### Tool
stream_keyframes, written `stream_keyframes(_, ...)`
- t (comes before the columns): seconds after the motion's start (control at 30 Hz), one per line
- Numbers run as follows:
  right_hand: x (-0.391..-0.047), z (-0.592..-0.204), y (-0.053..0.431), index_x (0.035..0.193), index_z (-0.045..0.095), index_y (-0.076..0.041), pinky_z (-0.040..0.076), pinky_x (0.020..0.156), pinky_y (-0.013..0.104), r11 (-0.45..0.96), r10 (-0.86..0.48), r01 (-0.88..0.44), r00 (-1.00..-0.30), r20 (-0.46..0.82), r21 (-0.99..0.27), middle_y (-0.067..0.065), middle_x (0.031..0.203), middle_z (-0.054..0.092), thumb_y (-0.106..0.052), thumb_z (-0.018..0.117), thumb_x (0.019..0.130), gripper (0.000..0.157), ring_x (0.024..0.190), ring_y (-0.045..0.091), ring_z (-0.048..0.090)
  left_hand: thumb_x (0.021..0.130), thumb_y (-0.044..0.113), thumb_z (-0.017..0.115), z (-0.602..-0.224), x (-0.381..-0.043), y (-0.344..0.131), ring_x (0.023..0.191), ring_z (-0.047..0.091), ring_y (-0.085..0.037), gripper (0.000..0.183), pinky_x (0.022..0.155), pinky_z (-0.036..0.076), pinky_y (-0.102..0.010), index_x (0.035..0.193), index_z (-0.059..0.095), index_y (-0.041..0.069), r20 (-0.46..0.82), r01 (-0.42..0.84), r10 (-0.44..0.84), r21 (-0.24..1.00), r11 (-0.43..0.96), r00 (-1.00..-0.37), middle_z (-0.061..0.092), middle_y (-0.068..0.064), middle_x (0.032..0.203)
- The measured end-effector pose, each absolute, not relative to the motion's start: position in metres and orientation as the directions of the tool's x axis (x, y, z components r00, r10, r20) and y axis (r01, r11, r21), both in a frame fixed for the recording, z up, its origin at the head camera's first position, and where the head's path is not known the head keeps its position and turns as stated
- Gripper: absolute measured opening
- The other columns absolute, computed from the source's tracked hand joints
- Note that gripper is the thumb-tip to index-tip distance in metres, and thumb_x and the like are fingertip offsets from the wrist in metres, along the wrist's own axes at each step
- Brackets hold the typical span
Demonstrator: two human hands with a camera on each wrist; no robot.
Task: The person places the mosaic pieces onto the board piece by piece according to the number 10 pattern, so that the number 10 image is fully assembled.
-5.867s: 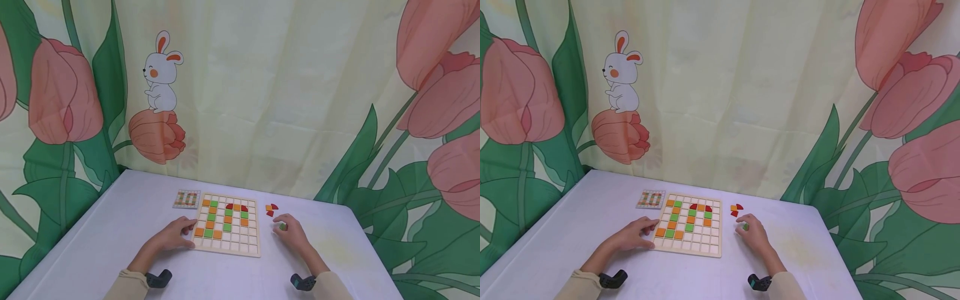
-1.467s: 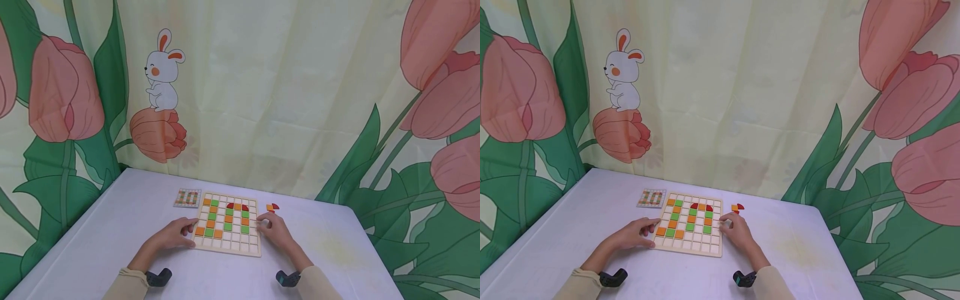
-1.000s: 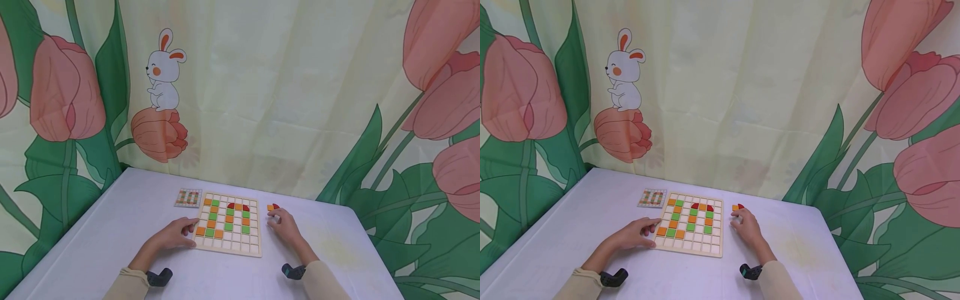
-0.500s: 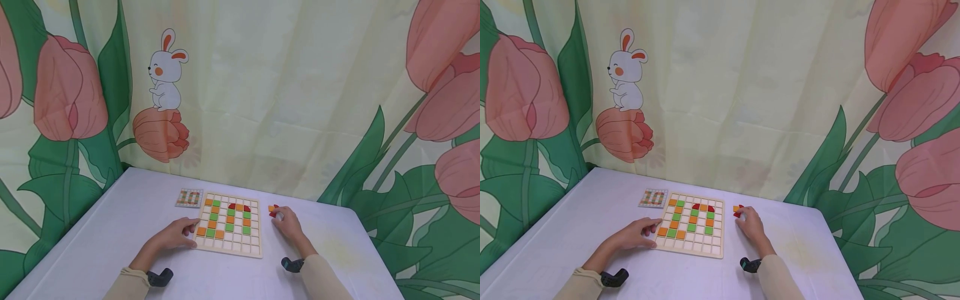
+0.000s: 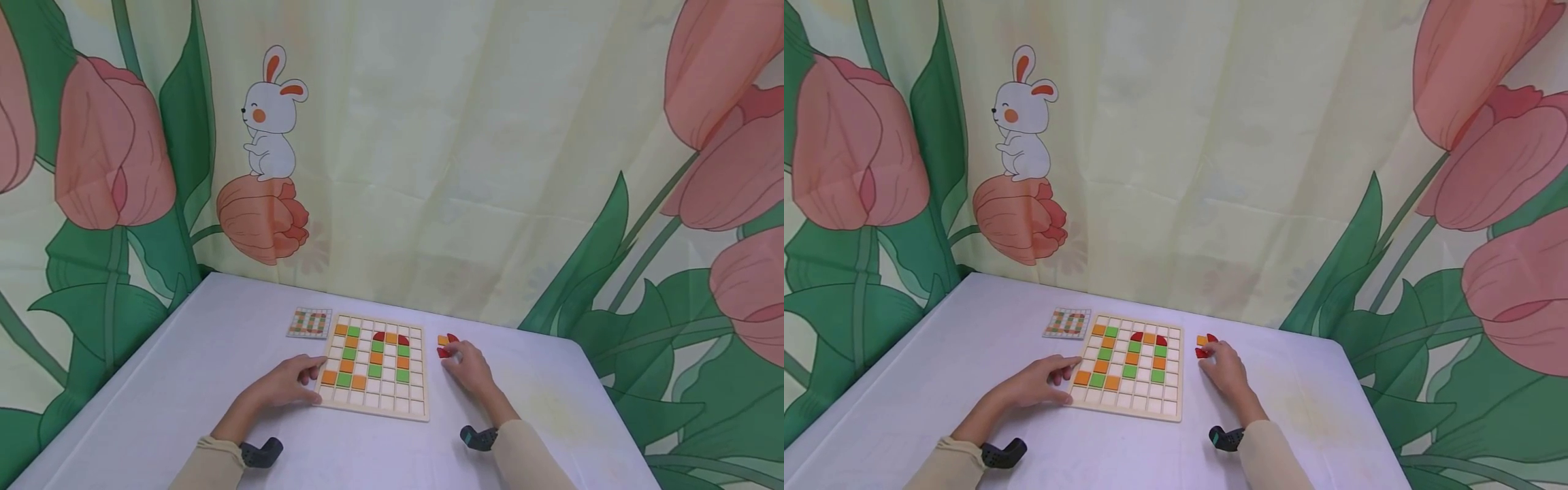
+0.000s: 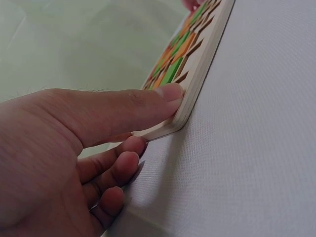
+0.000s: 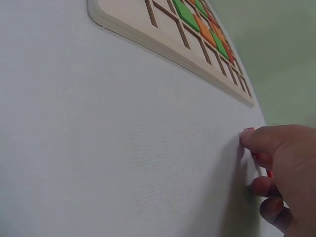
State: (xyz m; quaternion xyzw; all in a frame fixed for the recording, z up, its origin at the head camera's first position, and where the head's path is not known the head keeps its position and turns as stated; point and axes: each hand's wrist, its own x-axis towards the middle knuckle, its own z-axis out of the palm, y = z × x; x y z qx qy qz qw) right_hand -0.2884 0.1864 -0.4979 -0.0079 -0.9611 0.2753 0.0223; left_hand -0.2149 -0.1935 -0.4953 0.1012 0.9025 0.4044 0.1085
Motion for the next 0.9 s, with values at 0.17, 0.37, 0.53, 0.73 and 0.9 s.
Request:
stream_keyframes(0.17,-0.2850,-0.4974,0.1844,0.117,0.067,-0.014,0.049,0.096,0.049,0.851,0.021,-0.005,-0.999,0.042,-0.524,0.008,0.117,0.062,-0.019,0.075,0.083,0.034,0.116,0.027,0.055,0.067,0.017,0.087,-0.4958,-0.2144,-0.1944,0.086,0.044,-0.015,0.083,0.068,0.036,-0.026,0.141,0.050,0.009,-0.113,0.094,0.267,0.750,0.655,-0.957,0.050,0.000,0.090)
stream_keyframes(0.37,-0.2903,-0.4954,0.1861,0.117,0.068,-0.013,0.051,0.094,0.046,0.864,0.000,-0.020,-0.999,0.040,-0.502,0.009,0.118,0.062,-0.018,0.076,0.082,0.036,0.114,0.028,0.057,0.067,0.017,0.087,-0.4972,-0.2148,-0.1944,0.086,0.044,-0.015,0.083,0.067,0.036,-0.026,0.141,0.050,0.008,-0.111,0.099,0.276,0.755,0.649,-0.955,0.050,0.000,0.090)
stream_keyframes(0.53,-0.2929,-0.4934,0.1863,0.119,0.068,-0.013,0.054,0.087,0.042,0.867,-0.031,-0.034,-0.999,0.015,-0.497,0.006,0.107,0.063,-0.017,0.075,0.083,0.036,0.102,0.023,0.057,0.067,0.017,0.087,-0.4966,-0.2151,-0.1930,0.085,0.044,-0.014,0.083,0.067,0.036,-0.025,0.141,0.049,0.009,-0.119,0.094,0.279,0.760,0.643,-0.953,0.050,0.001,0.090)
stream_keyframes(0.73,-0.2911,-0.4921,0.1836,0.121,0.066,-0.014,0.051,0.068,0.027,0.845,-0.054,-0.028,-0.998,-0.034,-0.534,0.001,0.090,0.061,-0.020,0.076,0.083,0.040,0.086,0.017,0.053,0.068,0.017,0.087,-0.4947,-0.2140,-0.1922,0.086,0.044,-0.014,0.083,0.067,0.037,-0.026,0.141,0.049,0.009,-0.120,0.085,0.265,0.756,0.649,-0.957,0.050,0.000,0.090)
stream_keyframes(0.9,-0.2902,-0.4919,0.1833,0.118,0.068,-0.014,0.054,0.080,0.036,0.853,-0.095,-0.092,-0.995,0.021,-0.514,0.005,0.104,0.064,-0.013,0.073,0.084,0.034,0.094,0.020,0.056,0.068,0.015,0.087,-0.4939,-0.2124,-0.1920,0.086,0.044,-0.015,0.082,0.068,0.037,-0.026,0.141,0.050,0.008,-0.113,0.086,0.257,0.754,0.652,-0.960,0.050,0.000,0.090)
